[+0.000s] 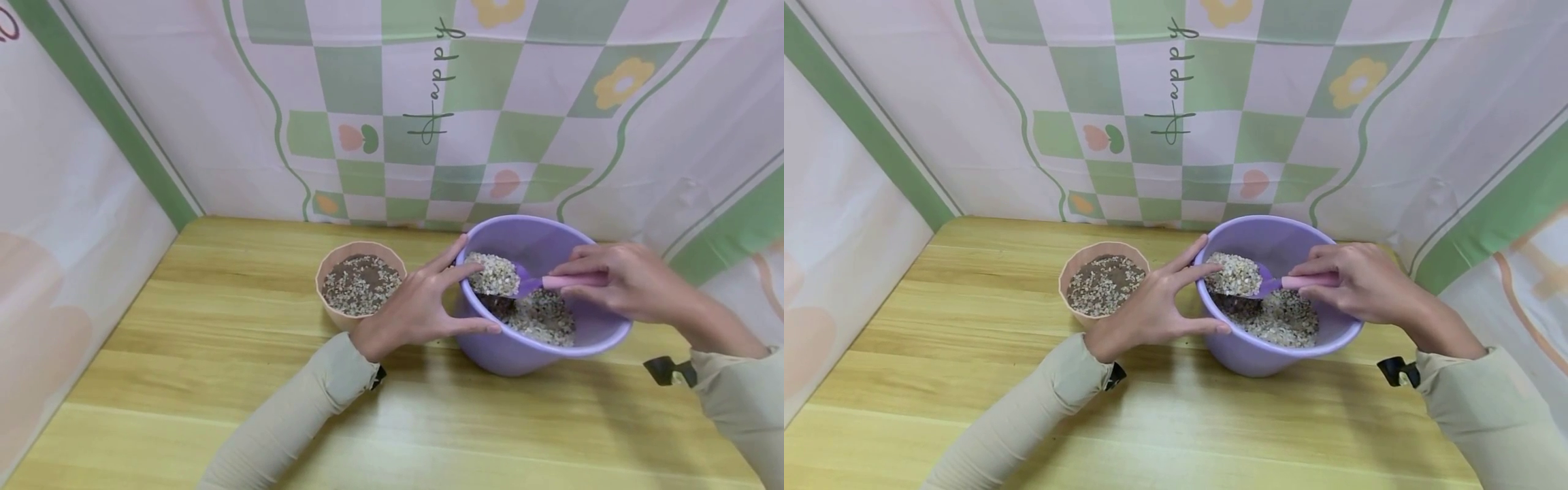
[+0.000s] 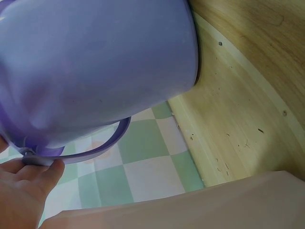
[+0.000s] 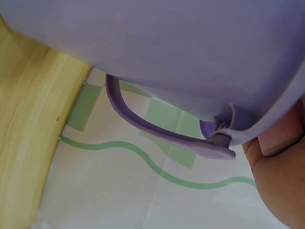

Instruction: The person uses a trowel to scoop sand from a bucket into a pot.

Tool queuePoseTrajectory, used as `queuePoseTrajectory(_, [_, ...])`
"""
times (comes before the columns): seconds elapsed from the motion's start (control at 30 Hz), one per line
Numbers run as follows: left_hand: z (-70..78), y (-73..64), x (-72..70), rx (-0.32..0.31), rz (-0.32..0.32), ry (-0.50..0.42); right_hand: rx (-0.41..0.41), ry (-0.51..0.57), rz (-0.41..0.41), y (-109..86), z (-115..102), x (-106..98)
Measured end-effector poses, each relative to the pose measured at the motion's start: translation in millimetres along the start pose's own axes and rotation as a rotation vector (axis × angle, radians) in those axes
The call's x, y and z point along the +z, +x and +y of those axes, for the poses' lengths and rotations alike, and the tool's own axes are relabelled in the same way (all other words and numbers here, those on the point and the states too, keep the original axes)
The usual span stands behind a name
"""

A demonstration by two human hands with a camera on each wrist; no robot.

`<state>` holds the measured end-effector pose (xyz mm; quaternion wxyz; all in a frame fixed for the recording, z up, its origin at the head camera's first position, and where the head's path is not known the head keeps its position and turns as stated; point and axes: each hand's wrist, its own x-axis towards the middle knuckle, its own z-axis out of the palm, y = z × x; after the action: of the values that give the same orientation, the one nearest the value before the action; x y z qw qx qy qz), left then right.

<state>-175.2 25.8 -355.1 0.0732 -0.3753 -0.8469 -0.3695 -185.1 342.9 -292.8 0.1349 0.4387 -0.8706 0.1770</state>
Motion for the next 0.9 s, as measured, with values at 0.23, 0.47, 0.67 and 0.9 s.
queuePoseTrajectory(0.23, [-0.5, -0.3, -0.2, -0.006, -0.002, 0.005, -0.034, 0.004, 0.026, 1.8, -1.6, -2.9])
queuePoseTrajectory(0.47, [0.1, -0.7, -0.7, -0.011, 0.000, 0.005, -0.019, -0.006, 0.040, 0.5, -3.2, -7.1])
queuePoseTrajectory(0.67, [0.0, 0.3, -0.1, -0.009, 0.012, 0.000, -0.005, -0.031, 0.060, -3.8, -2.0, -9.4])
queuePoseTrajectory(0.9, [0.2, 0.7, 0.0, -0.017, -0.003, -0.006, -0.004, -0.023, 0.077, -8.8, 0.2, -10.6])
